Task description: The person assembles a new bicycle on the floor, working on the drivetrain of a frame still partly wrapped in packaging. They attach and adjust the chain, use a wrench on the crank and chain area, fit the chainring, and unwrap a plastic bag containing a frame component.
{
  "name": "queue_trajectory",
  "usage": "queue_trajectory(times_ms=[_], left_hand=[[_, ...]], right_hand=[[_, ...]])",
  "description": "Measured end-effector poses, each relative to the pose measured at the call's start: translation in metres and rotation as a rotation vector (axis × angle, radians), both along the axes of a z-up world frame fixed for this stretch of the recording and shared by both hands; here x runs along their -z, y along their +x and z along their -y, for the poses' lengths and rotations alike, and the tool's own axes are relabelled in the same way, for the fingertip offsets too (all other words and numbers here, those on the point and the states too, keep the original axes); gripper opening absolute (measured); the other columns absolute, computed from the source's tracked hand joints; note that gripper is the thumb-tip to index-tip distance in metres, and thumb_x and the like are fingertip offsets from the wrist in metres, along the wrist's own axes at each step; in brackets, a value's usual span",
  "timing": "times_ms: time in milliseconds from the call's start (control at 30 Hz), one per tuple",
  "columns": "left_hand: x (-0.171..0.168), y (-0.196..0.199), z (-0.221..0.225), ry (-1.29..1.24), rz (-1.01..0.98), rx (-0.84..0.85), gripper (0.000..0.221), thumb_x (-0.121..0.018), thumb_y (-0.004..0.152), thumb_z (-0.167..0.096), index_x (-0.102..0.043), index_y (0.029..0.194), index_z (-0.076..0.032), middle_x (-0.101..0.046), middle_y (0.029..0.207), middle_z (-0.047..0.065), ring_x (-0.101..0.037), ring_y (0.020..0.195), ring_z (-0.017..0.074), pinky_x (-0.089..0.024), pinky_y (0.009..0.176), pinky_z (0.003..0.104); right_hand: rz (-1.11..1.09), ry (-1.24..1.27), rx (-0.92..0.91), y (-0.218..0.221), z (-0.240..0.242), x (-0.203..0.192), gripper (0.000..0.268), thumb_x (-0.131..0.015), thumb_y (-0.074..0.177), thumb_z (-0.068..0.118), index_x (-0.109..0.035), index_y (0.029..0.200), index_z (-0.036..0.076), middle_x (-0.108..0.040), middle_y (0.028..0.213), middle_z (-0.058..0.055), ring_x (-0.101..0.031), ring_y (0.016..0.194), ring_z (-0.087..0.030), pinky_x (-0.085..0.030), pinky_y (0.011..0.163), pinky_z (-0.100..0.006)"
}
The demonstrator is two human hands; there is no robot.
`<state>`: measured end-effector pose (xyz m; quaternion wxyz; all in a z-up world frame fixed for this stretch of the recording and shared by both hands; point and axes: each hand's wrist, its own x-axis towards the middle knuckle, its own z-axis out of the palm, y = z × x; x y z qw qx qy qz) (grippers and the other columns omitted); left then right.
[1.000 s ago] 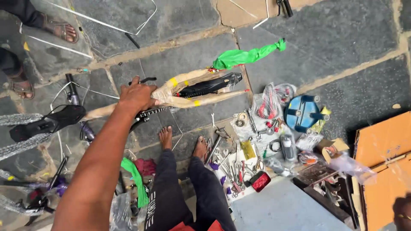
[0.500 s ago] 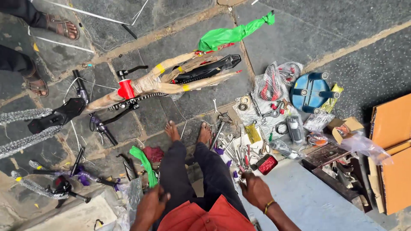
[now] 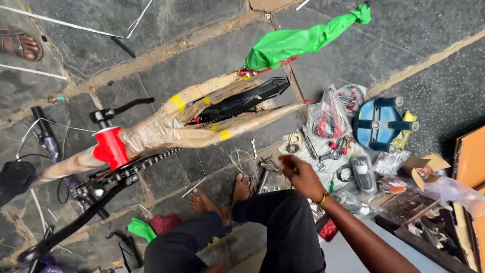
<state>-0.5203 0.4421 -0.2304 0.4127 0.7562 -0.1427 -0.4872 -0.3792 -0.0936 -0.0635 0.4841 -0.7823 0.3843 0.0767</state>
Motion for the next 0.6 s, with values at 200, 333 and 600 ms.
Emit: queue_trajectory(times_ms=[200, 333, 600], left_hand=[[-0.056, 0.25, 0.153, 0.178, -0.123, -0.534, 0.025, -0.075, 0.089, -0.017, -0.075, 0.111, -0.004, -0.078, 0.093, 0.009, -0.071, 0.086, 0.0144, -0.056, 0.077, 0.028], [-0.005, 0.326, 0.24, -0.178, 0.042, -0.584, 0.027, -0.072, 0.093, -0.018, -0.073, 0.113, 0.001, -0.076, 0.101, 0.008, -0.07, 0.095, 0.013, -0.055, 0.086, 0.026], [-0.032, 0.343, 0.402, -0.798, 0.01, -0.745, 0.025, -0.069, 0.1, -0.017, -0.064, 0.113, 0.003, -0.073, 0.104, 0.01, -0.072, 0.096, 0.0155, -0.059, 0.081, 0.029]], right_hand=[[0.269, -0.037, 0.197, 0.111, 0.037, 0.113, 0.054, -0.067, 0.079, 0.003, -0.056, 0.131, -0.003, -0.067, 0.125, -0.016, -0.065, 0.112, -0.022, -0.056, 0.085, -0.035], [0.655, 0.278, 0.242, 0.128, 0.056, 0.168, 0.061, -0.062, 0.072, -0.006, -0.058, 0.132, -0.003, -0.063, 0.135, -0.014, -0.059, 0.127, -0.021, -0.051, 0.101, -0.037], [0.577, -0.391, 0.367, 0.091, 0.005, 0.133, 0.039, -0.064, 0.084, 0.002, -0.068, 0.123, 0.002, -0.069, 0.123, -0.013, -0.067, 0.111, -0.026, -0.054, 0.091, -0.039]])
